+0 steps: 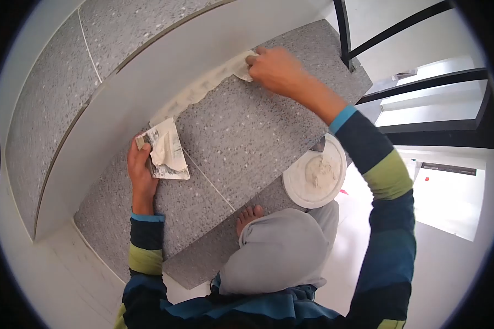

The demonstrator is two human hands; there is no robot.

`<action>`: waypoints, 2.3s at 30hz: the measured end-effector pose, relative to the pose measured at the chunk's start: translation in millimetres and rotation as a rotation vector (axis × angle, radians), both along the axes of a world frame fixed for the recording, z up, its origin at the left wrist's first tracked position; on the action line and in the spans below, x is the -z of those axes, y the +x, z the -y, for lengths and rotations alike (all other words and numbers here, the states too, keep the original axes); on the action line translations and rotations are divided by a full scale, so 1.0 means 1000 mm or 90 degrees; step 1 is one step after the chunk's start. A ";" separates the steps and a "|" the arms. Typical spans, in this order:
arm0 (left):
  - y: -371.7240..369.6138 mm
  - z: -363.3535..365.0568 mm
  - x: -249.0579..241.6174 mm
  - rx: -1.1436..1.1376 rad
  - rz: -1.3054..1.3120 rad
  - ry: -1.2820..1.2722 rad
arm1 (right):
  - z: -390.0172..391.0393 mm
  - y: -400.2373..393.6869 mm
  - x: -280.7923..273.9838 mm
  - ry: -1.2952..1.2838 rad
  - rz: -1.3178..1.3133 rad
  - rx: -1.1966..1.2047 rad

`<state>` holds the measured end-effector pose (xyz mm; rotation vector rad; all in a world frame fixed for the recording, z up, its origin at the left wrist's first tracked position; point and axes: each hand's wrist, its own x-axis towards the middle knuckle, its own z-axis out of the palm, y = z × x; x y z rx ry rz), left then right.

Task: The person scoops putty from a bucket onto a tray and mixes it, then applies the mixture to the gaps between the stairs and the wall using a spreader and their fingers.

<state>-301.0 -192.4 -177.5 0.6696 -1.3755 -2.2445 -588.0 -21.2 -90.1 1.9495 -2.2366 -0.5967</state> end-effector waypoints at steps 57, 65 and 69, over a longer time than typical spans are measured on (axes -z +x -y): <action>-0.055 -0.027 -0.005 0.135 -0.057 0.169 | -0.049 -0.082 0.043 -0.207 -0.051 0.123; -0.059 -0.032 -0.020 0.099 -0.039 0.198 | -0.060 -0.127 0.004 -0.219 -0.070 0.105; -0.057 -0.028 -0.013 0.120 -0.031 0.188 | -0.069 -0.128 0.059 -0.192 -0.151 0.122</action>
